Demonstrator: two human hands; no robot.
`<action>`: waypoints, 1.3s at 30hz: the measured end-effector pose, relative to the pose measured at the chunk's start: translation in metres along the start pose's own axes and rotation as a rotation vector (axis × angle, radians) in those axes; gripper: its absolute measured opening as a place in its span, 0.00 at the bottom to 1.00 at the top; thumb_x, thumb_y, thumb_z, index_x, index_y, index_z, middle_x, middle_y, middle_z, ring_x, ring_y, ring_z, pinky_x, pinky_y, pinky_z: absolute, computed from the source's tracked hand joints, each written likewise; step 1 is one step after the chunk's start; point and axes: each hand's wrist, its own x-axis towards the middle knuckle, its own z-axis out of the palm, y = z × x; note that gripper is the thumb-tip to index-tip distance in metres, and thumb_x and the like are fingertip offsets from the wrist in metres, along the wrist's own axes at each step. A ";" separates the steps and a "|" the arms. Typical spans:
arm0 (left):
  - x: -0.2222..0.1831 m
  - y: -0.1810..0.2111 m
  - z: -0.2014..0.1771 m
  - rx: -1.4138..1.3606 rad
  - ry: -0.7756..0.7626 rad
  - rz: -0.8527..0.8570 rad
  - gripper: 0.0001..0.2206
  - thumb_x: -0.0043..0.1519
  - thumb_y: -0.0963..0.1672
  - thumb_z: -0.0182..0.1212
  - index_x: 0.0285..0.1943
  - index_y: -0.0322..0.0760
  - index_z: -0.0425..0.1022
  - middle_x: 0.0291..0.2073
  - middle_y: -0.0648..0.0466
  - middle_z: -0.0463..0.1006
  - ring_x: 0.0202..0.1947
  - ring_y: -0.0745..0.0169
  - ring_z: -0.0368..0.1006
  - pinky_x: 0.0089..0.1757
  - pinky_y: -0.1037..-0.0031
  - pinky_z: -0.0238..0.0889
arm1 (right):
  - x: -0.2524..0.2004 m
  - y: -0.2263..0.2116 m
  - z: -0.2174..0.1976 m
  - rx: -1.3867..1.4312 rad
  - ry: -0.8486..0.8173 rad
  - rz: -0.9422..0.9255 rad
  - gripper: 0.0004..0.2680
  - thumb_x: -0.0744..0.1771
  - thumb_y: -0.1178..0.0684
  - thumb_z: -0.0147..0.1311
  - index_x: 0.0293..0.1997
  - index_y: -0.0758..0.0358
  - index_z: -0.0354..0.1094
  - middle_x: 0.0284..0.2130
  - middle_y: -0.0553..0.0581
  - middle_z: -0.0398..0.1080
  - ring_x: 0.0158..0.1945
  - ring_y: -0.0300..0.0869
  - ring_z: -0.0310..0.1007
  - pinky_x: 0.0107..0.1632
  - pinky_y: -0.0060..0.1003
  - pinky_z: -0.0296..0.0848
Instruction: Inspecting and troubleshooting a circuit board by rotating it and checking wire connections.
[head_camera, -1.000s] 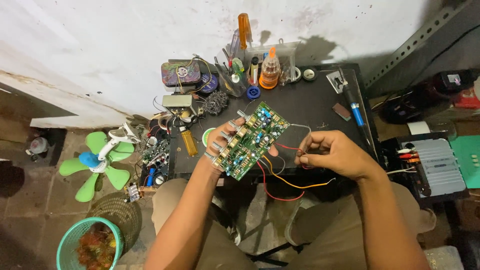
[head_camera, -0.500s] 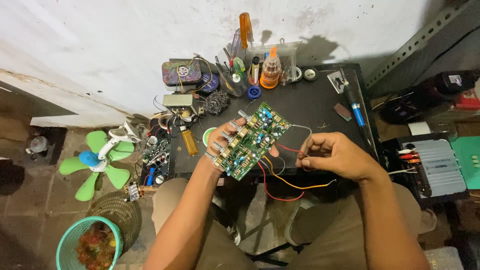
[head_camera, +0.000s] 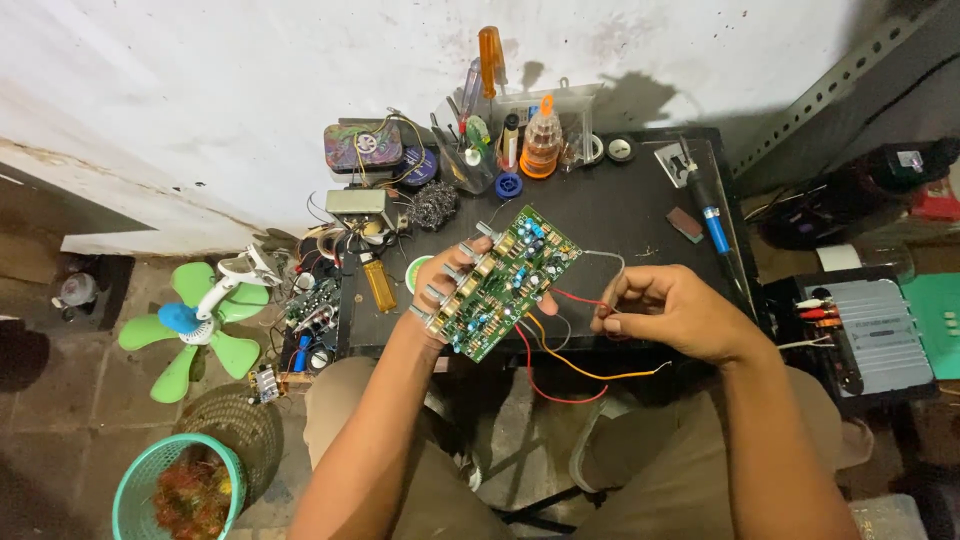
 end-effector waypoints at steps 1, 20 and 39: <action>-0.001 -0.001 -0.002 0.002 0.000 -0.001 0.40 0.74 0.50 0.47 0.79 0.29 0.19 0.32 0.40 0.75 0.26 0.47 0.72 0.18 0.74 0.59 | -0.001 -0.003 0.002 -0.001 0.000 -0.002 0.04 0.62 0.65 0.65 0.36 0.72 0.78 0.25 0.57 0.78 0.32 0.38 0.74 0.37 0.36 0.78; -0.011 -0.005 0.003 -0.010 -0.085 -0.010 0.39 0.75 0.51 0.45 0.80 0.31 0.17 0.37 0.40 0.77 0.31 0.44 0.74 0.20 0.74 0.59 | -0.006 0.005 -0.023 -0.054 0.346 0.072 0.07 0.64 0.61 0.60 0.43 0.74 0.79 0.28 0.65 0.78 0.34 0.43 0.76 0.44 0.37 0.75; -0.009 -0.019 0.016 0.130 -0.074 0.092 0.41 0.73 0.50 0.49 0.79 0.26 0.20 0.20 0.38 0.73 0.16 0.54 0.70 0.14 0.77 0.59 | -0.001 0.024 -0.031 0.157 0.448 0.075 0.09 0.69 0.61 0.52 0.51 0.77 0.72 0.35 0.68 0.73 0.40 0.50 0.73 0.47 0.38 0.73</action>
